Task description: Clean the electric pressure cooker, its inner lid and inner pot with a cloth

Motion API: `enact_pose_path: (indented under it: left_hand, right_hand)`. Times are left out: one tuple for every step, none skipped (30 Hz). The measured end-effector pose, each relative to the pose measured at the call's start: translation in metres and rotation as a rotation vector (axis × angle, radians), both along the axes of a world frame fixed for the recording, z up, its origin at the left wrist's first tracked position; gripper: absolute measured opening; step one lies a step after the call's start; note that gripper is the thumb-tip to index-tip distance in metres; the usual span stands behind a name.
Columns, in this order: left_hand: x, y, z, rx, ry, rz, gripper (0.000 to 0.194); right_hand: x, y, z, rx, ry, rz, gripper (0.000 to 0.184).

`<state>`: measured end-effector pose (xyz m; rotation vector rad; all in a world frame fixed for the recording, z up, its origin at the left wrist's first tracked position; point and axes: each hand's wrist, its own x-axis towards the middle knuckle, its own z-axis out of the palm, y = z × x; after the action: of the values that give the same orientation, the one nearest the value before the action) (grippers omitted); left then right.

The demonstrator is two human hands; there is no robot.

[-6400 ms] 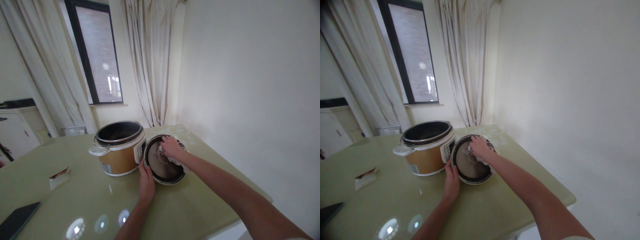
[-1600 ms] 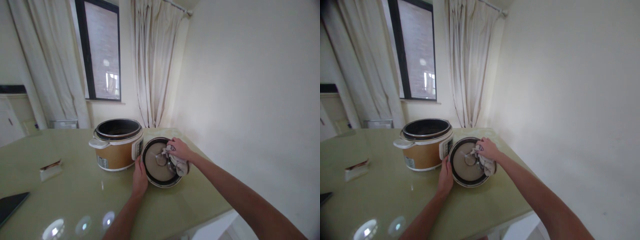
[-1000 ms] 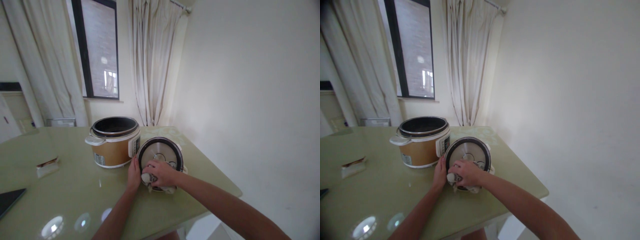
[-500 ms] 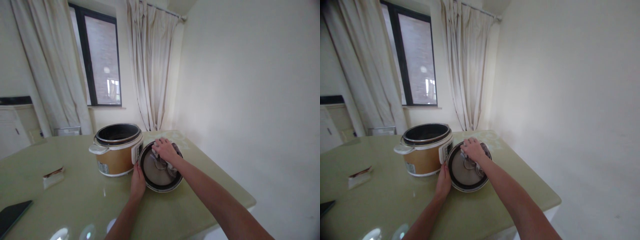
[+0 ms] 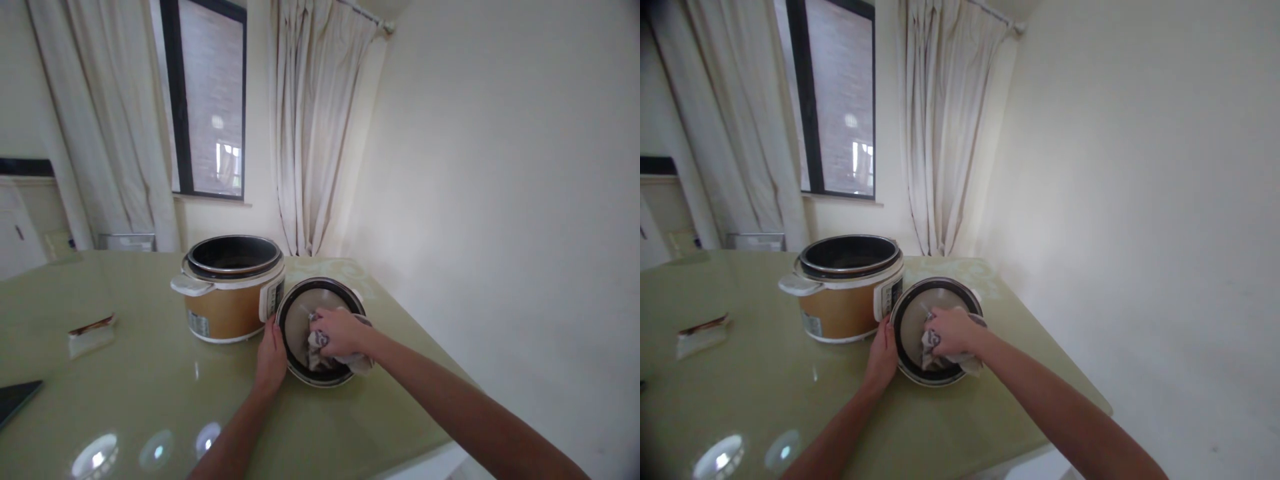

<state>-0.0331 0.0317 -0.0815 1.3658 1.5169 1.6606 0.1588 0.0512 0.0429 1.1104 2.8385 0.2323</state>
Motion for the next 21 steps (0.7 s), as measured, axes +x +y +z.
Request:
enact_pose_path:
  left_hand:
    - [-0.001, 0.001, -0.001, 0.006, 0.003, -0.001, 0.049]
    - [-0.002, 0.001, -0.003, 0.011, 0.005, 0.005, 0.049]
    - [-0.003, 0.002, -0.004, 0.012, 0.007, 0.013, 0.049]
    - [-0.004, 0.002, -0.005, 0.012, 0.009, 0.017, 0.049]
    - [-0.004, 0.001, -0.007, 0.011, 0.014, 0.017, 0.05]
    - [-0.005, 0.001, -0.007, 0.01, 0.02, 0.017, 0.05]
    - [-0.005, 0.0, -0.008, 0.009, 0.028, 0.017, 0.051]
    - [-0.005, -0.001, -0.008, 0.008, 0.035, 0.018, 0.051]
    - [-0.005, -0.002, -0.008, 0.009, 0.041, 0.022, 0.052]
    - [-0.005, -0.002, -0.008, 0.008, 0.046, 0.026, 0.052]
    - [-0.004, -0.003, -0.007, 0.003, 0.049, 0.03, 0.053]
    - [-0.003, -0.004, -0.006, -0.003, 0.051, 0.032, 0.053]
    - [-0.002, -0.004, -0.005, -0.01, 0.05, 0.032, 0.053]
    - [-0.001, -0.004, -0.004, -0.015, 0.048, 0.032, 0.053]
    - [0.0, -0.004, -0.003, -0.018, 0.045, 0.031, 0.052]
    - [0.002, -0.004, -0.002, -0.022, 0.042, 0.03, 0.052]
    - [0.003, -0.004, -0.001, -0.027, 0.04, 0.03, 0.052]
    - [0.004, -0.004, -0.001, -0.031, 0.038, 0.032, 0.052]
    - [0.005, -0.004, -0.001, -0.034, 0.039, 0.034, 0.052]
    - [0.005, -0.004, -0.001, -0.035, 0.043, 0.034, 0.053]
    - [0.005, -0.004, -0.002, -0.034, 0.05, 0.032, 0.053]
  right_hand:
    - [-0.01, -0.004, -0.005, 0.015, 0.007, 0.033, 0.043]
    - [-0.021, -0.006, -0.011, 0.036, 0.021, 0.053, 0.044]
    - [-0.032, -0.007, -0.015, 0.06, 0.042, 0.06, 0.044]
    - [-0.042, -0.006, -0.018, 0.086, 0.069, 0.05, 0.044]
    - [-0.05, -0.003, -0.02, 0.113, 0.1, 0.025, 0.043]
    - [-0.056, 0.002, -0.019, 0.143, 0.133, -0.014, 0.043]
    - [-0.06, 0.008, -0.017, 0.174, 0.165, -0.06, 0.042]
    - [-0.06, 0.015, -0.013, 0.205, 0.189, -0.11, 0.041]
    - [-0.057, 0.023, -0.008, 0.232, 0.199, -0.162, 0.041]
    - [-0.051, 0.03, -0.003, 0.251, 0.195, -0.213, 0.041]
    - [-0.042, 0.036, 0.002, 0.264, 0.182, -0.261, 0.04]
    - [-0.032, 0.04, 0.006, 0.266, 0.159, -0.304, 0.038]
    - [-0.021, 0.043, 0.01, 0.257, 0.128, -0.337, 0.037]
    - [-0.011, 0.042, 0.013, 0.24, 0.092, -0.358, 0.036]
    - [-0.003, 0.04, 0.014, 0.223, 0.048, -0.361, 0.034]
    - [0.004, 0.036, 0.014, 0.21, 0.0, -0.348, 0.033]
    - [0.008, 0.031, 0.013, 0.203, -0.047, -0.317, 0.031]
    - [0.009, 0.025, 0.011, 0.197, -0.089, -0.269, 0.029]
    - [0.008, 0.019, 0.007, 0.19, -0.12, -0.212, 0.029]
    - [0.005, 0.013, 0.003, 0.178, -0.136, -0.15, 0.03]
    - [0.0, 0.008, -0.002, 0.161, -0.142, -0.088, 0.032]
